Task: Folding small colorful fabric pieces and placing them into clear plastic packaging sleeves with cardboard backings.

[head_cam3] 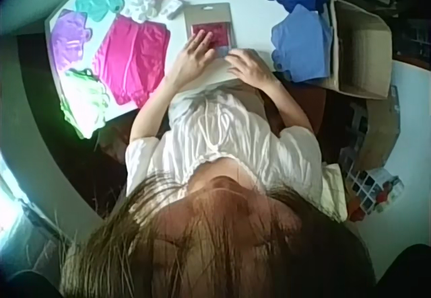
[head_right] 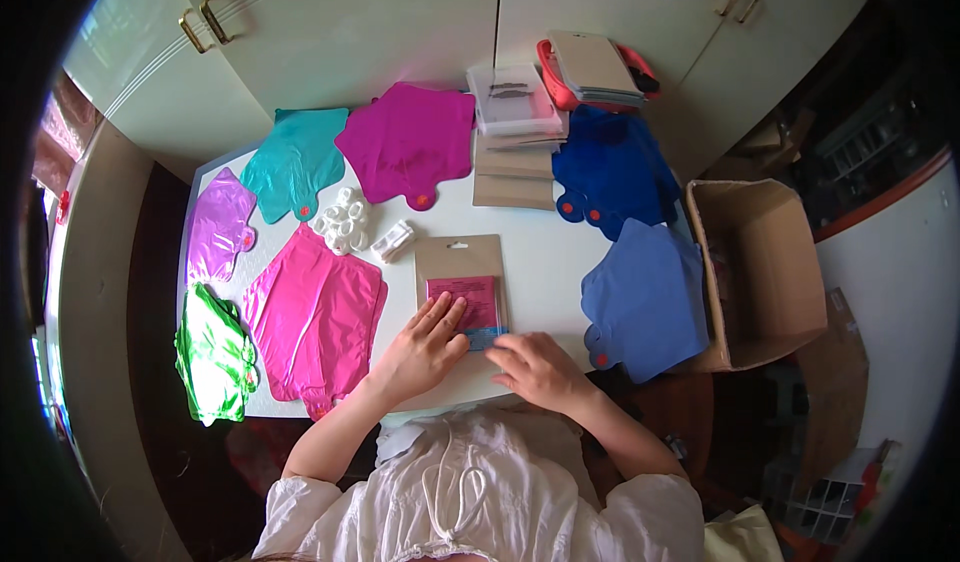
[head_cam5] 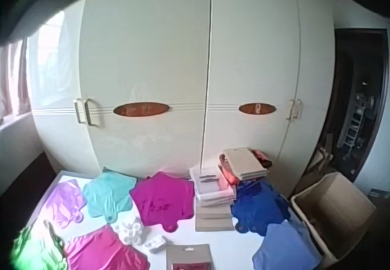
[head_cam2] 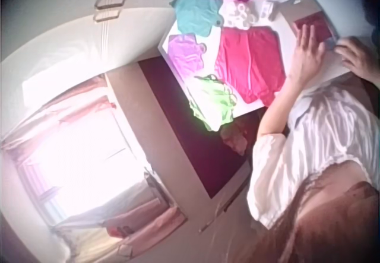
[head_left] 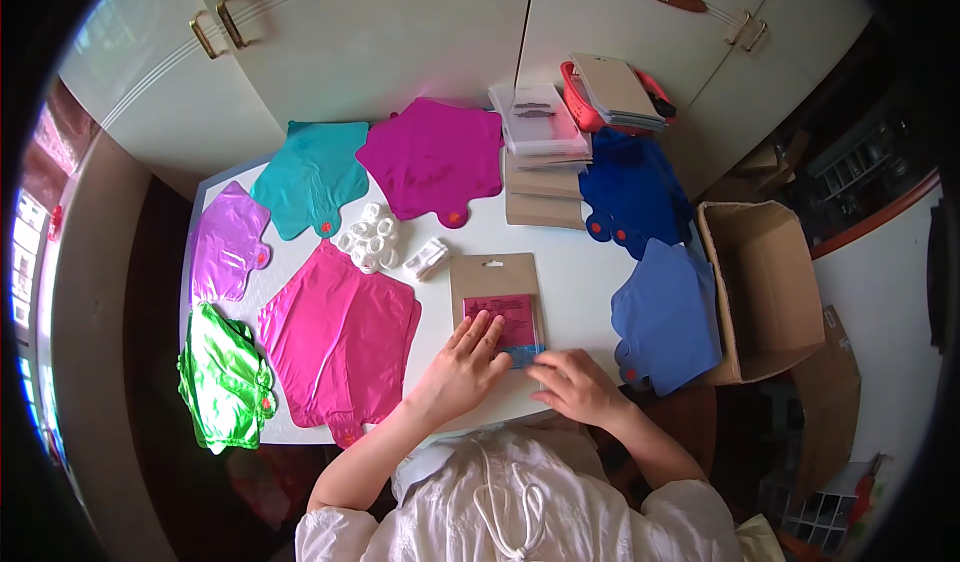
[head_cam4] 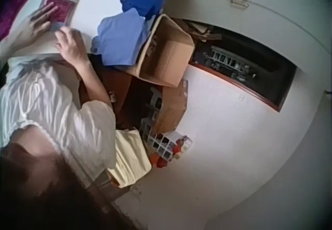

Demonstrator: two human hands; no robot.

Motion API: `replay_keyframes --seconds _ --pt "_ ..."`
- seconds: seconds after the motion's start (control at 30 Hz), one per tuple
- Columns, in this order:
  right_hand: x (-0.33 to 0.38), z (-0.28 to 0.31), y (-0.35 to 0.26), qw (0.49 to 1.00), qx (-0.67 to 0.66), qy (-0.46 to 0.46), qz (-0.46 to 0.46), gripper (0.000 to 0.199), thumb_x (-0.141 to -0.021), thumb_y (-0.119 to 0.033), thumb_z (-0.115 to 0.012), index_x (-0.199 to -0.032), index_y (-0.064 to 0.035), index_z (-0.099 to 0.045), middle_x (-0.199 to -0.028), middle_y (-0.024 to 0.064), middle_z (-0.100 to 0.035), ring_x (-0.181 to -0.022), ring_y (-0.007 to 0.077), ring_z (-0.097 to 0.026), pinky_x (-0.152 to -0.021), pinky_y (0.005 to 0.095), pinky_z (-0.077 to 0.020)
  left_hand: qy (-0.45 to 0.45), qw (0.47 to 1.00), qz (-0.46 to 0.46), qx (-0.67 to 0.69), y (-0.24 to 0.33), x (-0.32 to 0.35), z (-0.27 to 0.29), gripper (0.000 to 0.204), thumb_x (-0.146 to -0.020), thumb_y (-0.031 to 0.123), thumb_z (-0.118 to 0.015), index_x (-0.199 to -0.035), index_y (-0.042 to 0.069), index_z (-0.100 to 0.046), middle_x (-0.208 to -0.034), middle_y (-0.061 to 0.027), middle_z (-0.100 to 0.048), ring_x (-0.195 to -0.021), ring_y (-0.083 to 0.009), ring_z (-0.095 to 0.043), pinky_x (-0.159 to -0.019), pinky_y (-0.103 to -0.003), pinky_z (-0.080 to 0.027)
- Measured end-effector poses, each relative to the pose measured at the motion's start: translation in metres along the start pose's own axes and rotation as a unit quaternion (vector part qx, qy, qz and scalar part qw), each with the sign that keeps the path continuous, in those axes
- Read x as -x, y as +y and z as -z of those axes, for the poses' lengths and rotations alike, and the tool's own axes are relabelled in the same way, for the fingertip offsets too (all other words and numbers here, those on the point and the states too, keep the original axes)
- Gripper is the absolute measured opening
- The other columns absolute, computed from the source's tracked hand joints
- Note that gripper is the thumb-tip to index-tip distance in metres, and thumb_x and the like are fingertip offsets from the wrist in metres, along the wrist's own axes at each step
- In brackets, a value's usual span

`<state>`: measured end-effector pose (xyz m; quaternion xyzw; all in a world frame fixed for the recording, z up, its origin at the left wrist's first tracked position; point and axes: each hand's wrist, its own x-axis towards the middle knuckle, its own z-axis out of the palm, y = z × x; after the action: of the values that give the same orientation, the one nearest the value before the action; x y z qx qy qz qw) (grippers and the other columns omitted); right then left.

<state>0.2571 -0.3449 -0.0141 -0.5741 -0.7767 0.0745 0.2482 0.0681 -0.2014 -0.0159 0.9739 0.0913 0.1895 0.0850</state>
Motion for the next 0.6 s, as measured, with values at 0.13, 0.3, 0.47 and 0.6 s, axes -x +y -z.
replay_keyframes --seconds 0.13,0.3,0.47,0.6 --pt "-0.012 -0.001 0.012 0.998 -0.014 0.038 -0.046 0.047 -0.072 -0.019 -0.076 -0.114 -0.0064 -0.059 -0.119 0.0075 -0.054 -0.106 0.0270 -0.053 -0.091 0.0386 -0.0435 -0.003 1.000 0.002 0.008 0.000 -0.001 0.001 0.015 -0.079 0.017 -0.059 -0.083 0.006 -0.049 -0.126 -0.0255 -0.052 -0.120 -0.0420 -0.050 -0.101 -0.050 -0.041" --pt "-0.019 -0.003 0.026 0.998 -0.039 0.033 -0.043 0.052 -0.068 -0.017 -0.078 -0.115 -0.0048 -0.060 -0.123 0.0088 -0.057 -0.118 0.0269 -0.052 -0.099 0.0393 -0.0429 -0.003 1.000 -0.001 0.004 -0.001 0.000 0.002 0.015 -0.080 0.017 -0.059 -0.082 0.006 -0.050 -0.126 -0.0250 -0.052 -0.119 -0.0415 -0.051 -0.101 -0.049 -0.041" --pt "-0.021 -0.003 0.029 0.998 -0.041 0.039 -0.015 0.048 -0.067 -0.016 -0.079 -0.110 -0.0018 -0.063 -0.118 0.0099 -0.061 -0.118 0.0270 -0.053 -0.102 0.0418 -0.0418 -0.004 1.000 0.001 0.010 -0.001 0.000 0.003 0.015 -0.080 0.018 -0.060 -0.081 0.006 -0.050 -0.126 -0.0244 -0.052 -0.120 -0.0412 -0.051 -0.101 -0.049 -0.042" --pt "-0.022 -0.002 0.030 0.999 -0.044 0.030 -0.009 0.046 -0.068 -0.015 -0.078 -0.110 -0.0009 -0.064 -0.118 0.0100 -0.061 -0.118 0.0263 -0.054 -0.102 0.0433 -0.0416 -0.003 1.000 0.004 0.013 -0.001 -0.001 0.004 0.014 -0.080 0.018 -0.060 -0.081 0.006 -0.051 -0.126 -0.0238 -0.052 -0.120 -0.0413 -0.050 -0.102 -0.049 -0.041"
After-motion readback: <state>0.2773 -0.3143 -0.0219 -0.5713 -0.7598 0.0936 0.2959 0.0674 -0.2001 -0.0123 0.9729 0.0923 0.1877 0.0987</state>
